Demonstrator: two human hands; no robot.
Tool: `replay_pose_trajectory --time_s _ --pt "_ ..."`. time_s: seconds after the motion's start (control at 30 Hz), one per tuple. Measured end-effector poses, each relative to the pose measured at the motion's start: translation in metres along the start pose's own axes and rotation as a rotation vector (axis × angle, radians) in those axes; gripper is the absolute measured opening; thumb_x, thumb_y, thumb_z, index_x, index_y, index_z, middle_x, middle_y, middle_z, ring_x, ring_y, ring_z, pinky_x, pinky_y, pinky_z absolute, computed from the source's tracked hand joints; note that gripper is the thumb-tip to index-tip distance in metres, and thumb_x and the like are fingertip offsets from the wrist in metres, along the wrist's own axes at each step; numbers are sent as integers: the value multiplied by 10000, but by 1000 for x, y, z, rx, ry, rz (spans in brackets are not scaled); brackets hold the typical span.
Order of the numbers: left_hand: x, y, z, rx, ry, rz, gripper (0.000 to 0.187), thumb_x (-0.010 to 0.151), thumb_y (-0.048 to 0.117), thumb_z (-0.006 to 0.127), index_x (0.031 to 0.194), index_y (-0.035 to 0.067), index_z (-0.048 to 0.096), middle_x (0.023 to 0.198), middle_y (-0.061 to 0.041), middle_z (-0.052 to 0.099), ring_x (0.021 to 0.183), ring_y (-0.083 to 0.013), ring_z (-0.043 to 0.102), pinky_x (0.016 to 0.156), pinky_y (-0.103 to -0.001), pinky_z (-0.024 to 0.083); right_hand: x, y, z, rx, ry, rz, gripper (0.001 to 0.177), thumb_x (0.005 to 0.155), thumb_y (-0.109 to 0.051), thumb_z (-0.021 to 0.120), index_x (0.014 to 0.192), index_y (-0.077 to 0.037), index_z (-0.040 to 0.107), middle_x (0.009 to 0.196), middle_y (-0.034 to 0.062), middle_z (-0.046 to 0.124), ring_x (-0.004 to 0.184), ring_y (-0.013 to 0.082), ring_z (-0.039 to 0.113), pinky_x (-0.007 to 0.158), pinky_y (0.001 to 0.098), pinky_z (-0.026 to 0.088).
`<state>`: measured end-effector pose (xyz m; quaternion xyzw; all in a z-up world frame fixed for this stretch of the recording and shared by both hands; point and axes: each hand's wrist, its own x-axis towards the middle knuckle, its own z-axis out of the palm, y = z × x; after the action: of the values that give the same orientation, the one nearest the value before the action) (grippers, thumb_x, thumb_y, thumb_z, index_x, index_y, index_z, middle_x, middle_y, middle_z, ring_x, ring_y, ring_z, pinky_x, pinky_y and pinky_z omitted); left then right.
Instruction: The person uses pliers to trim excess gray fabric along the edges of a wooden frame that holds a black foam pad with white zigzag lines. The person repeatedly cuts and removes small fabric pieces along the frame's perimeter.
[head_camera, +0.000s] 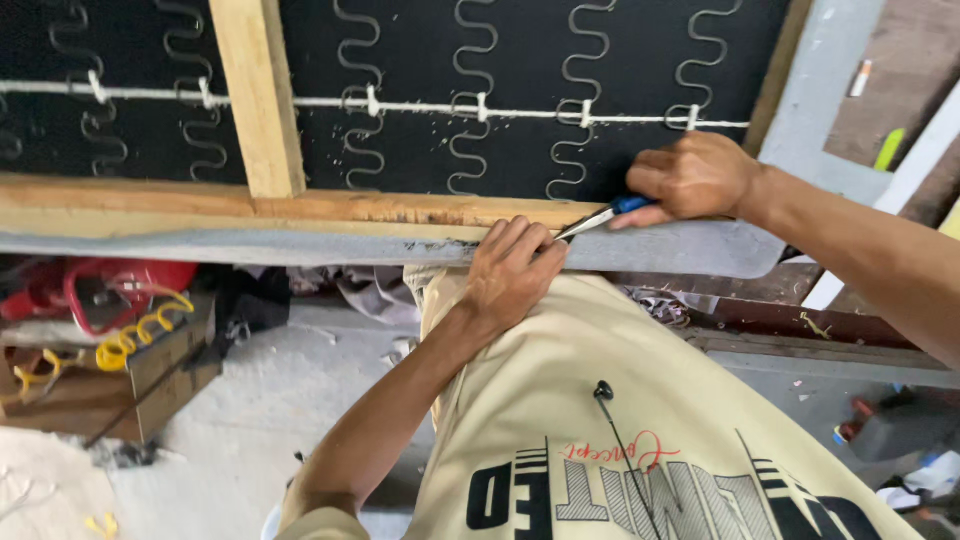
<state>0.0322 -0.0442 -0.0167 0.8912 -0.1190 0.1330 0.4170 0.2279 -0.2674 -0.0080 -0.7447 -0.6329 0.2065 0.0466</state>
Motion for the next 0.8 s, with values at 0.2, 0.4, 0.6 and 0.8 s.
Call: replay_pose_trajectory --time_s 0.2,0.4,0.6,0.8 --pt "-1 3 1 25 23 35 101 832 46 717 931 59 703 868 -30 542 862 -229 562 763 -382 465 0 -9 -12 139 -227 291 848 873 -714 614 1391 -43 599 683 163 686 599 386 670 600 490 559" --pt "-6 1 9 54 44 45 82 828 30 705 906 49 692 853 -35 525 844 -225 549 744 -373 456 5 -9 -1 107 -392 348 773 860 -739 600 1108 -11 680 843 217 698 712 388 706 696 480 584" --pt "-16 12 12 144 100 164 140 839 57 687 974 28 710 893 -65 548 880 -232 565 772 -364 477 -1 -10 4 57 114 -3 600 789 -606 668 941 -25 680 867 145 626 792 343 621 734 445 529" --pt "-26 9 4 18 33 99 194 818 32 698 1008 8 727 879 -71 568 849 -242 579 758 -361 493 -12 -50 -33 -220 -226 170 285 880 -306 637 1022 -64 685 861 91 676 812 298 698 758 421 562"
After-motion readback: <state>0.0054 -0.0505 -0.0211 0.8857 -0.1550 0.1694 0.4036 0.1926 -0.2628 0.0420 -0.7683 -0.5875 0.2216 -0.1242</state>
